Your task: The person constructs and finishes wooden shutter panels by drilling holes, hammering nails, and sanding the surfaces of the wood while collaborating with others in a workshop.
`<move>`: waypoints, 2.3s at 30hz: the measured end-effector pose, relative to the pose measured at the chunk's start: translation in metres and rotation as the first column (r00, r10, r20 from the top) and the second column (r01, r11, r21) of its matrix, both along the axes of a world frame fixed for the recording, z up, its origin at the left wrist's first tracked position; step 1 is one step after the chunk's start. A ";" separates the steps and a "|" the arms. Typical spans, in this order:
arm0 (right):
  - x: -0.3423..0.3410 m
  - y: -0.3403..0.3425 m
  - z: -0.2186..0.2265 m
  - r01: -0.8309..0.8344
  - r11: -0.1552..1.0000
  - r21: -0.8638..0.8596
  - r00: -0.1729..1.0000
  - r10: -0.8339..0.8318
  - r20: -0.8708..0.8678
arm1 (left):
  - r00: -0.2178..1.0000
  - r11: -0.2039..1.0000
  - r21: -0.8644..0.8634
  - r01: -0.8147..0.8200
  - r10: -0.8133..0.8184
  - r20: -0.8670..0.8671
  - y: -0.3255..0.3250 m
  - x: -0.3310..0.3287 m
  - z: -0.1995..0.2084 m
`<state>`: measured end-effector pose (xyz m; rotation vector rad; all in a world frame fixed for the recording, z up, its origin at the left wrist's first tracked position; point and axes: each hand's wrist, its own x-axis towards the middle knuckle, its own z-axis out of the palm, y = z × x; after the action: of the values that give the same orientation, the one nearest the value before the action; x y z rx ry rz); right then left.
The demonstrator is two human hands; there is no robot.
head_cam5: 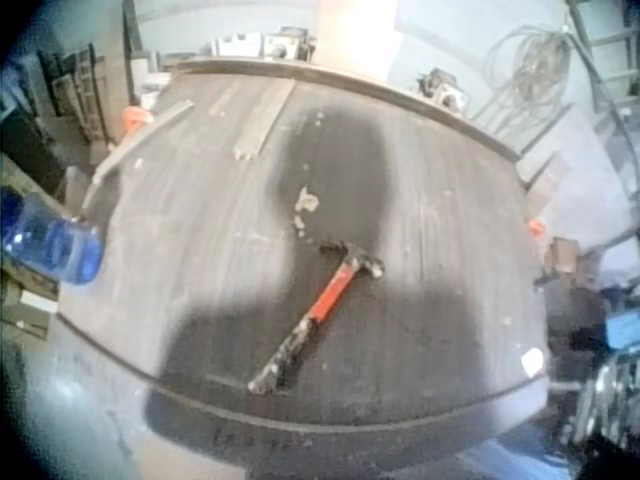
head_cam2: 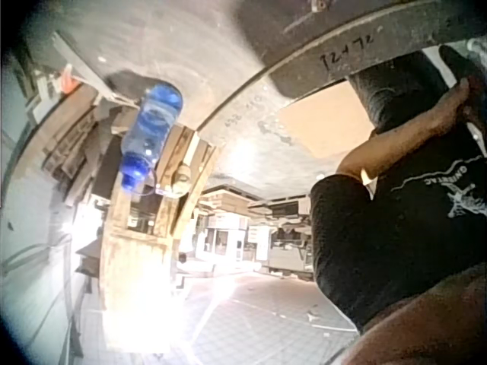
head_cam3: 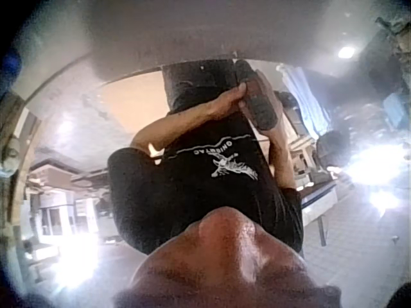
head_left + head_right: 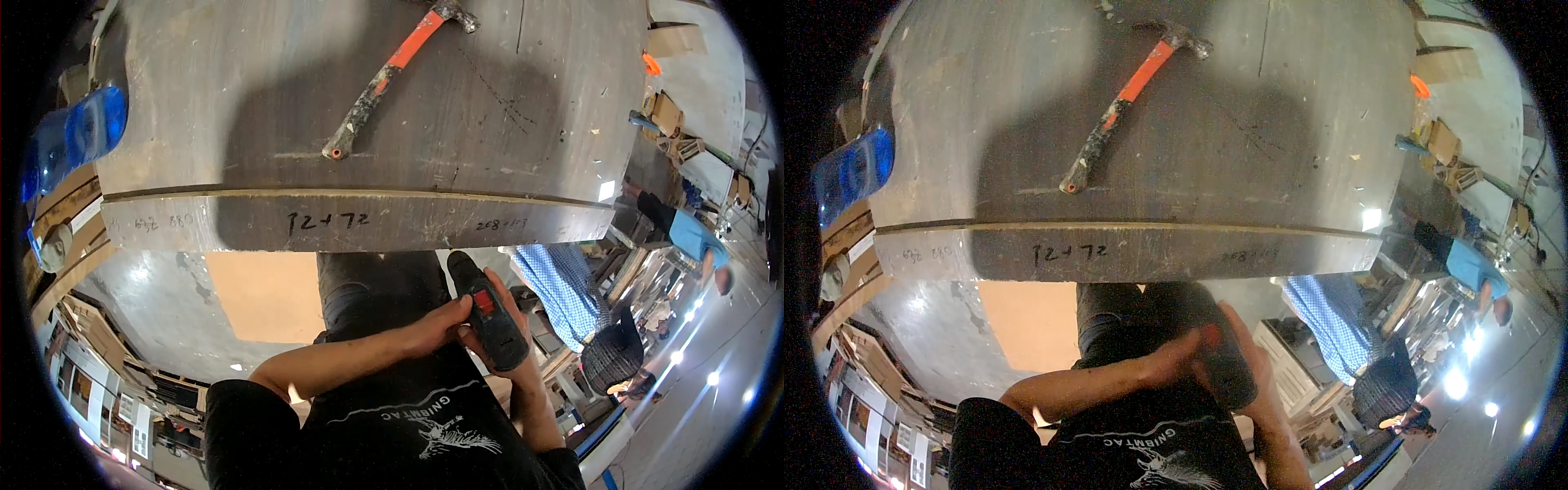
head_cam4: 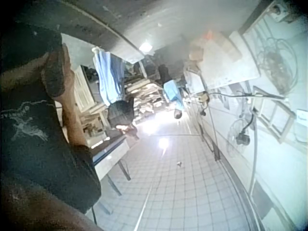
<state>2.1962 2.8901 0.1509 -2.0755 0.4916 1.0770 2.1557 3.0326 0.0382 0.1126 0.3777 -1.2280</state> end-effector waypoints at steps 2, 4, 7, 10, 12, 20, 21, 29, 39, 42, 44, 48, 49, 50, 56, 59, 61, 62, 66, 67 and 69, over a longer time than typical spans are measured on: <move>-0.009 0.000 -0.002 0.086 0.996 0.039 0.996 -0.086 0.017 | 1.000 0.999 0.031 0.010 -0.009 -0.030 -0.003 0.003 0.000; -0.010 0.004 0.000 0.169 0.982 0.083 0.985 -0.172 0.028 | 0.998 0.998 0.065 0.019 -0.015 -0.062 -0.003 0.002 0.000; -0.005 0.011 0.008 0.206 0.976 0.068 0.978 -0.204 -0.037 | 1.000 0.991 0.134 0.004 -0.003 -0.013 0.000 0.002 0.004; -0.003 0.010 0.006 0.145 0.989 0.012 0.988 -0.145 -0.055 | 1.000 0.992 0.125 0.000 -0.003 0.027 0.005 0.011 0.007; -0.006 0.009 0.002 0.212 0.975 0.066 0.977 -0.212 -0.013 | 0.998 0.995 0.089 0.036 -0.041 0.055 0.007 0.011 0.002; 0.011 0.014 0.006 -0.082 0.993 -0.082 0.993 0.088 0.073 | 0.999 0.999 0.004 0.046 -0.046 -0.021 0.012 0.002 0.001; 0.014 0.012 0.006 -0.102 0.991 -0.086 0.993 0.107 0.048 | 0.999 0.999 -0.024 0.025 -0.026 -0.042 0.010 0.002 -0.001; 0.033 -0.008 0.005 -0.301 0.952 -0.050 0.952 0.297 -0.068 | 0.973 0.993 -0.091 -0.077 0.055 -0.225 -0.007 0.002 0.003; 0.032 -0.014 0.003 -0.302 0.953 -0.013 0.951 0.300 -0.072 | 0.952 0.988 -0.003 -0.153 0.147 -0.270 -0.020 -0.017 0.000; 0.040 -0.016 0.006 -0.390 0.920 -0.029 0.920 0.390 -0.032 | 0.949 0.983 0.040 -0.177 0.181 -0.257 -0.017 -0.003 0.009; 0.039 -0.017 0.005 -0.375 0.927 -0.009 0.927 0.375 0.015 | 0.948 0.984 0.050 -0.170 0.177 -0.266 -0.013 0.006 0.017; 0.039 -0.021 0.005 -0.426 0.905 -0.018 0.904 0.426 0.025 | 0.937 0.974 0.038 -0.222 0.224 -0.270 -0.011 0.007 0.018; 0.040 -0.021 0.005 -0.450 0.893 -0.014 0.893 0.450 0.017 | 0.933 0.970 0.030 -0.243 0.242 -0.266 -0.011 0.007 0.019; 0.041 -0.021 0.005 -0.452 0.892 -0.015 0.892 0.452 0.022 | 0.924 0.968 0.061 -0.245 0.252 -0.288 -0.012 0.009 0.022; 0.036 -0.020 0.004 -0.395 0.919 0.005 0.919 0.395 -0.005 | 0.965 0.977 0.063 -0.204 0.212 -0.156 -0.014 0.007 0.017; 0.018 -0.015 0.003 -0.237 0.970 0.054 0.968 0.232 0.090 | 0.996 0.992 0.094 -0.081 0.084 -0.032 -0.010 0.005 0.014; 0.007 -0.014 -0.002 -0.171 0.982 0.077 0.979 0.161 0.126 | 0.984 0.990 0.137 0.036 -0.059 0.166 -0.003 0.001 -0.002; 0.003 -0.013 -0.004 -0.105 0.990 0.099 0.984 0.089 0.152 | 0.936 0.961 0.272 0.054 -0.144 0.323 0.012 0.009 -0.005; 0.016 0.002 0.023 -0.103 0.995 0.016 0.988 0.100 0.118 | 0.383 0.538 0.701 -0.468 -0.592 0.709 0.065 0.035 -0.012; 0.018 0.003 0.033 -0.128 0.992 -0.005 0.987 0.128 0.095 | 0.228 0.479 0.667 -0.571 -0.688 0.689 0.073 0.045 -0.015; 0.014 -0.005 0.049 -0.123 0.992 0.003 0.981 0.121 0.155 | -0.042 0.426 0.608 -0.670 -0.840 0.541 0.081 0.068 -0.019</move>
<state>2.2100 2.8853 0.2002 -2.1806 0.2833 0.9752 2.2234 3.1131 0.0192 2.2018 -0.4959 -0.5104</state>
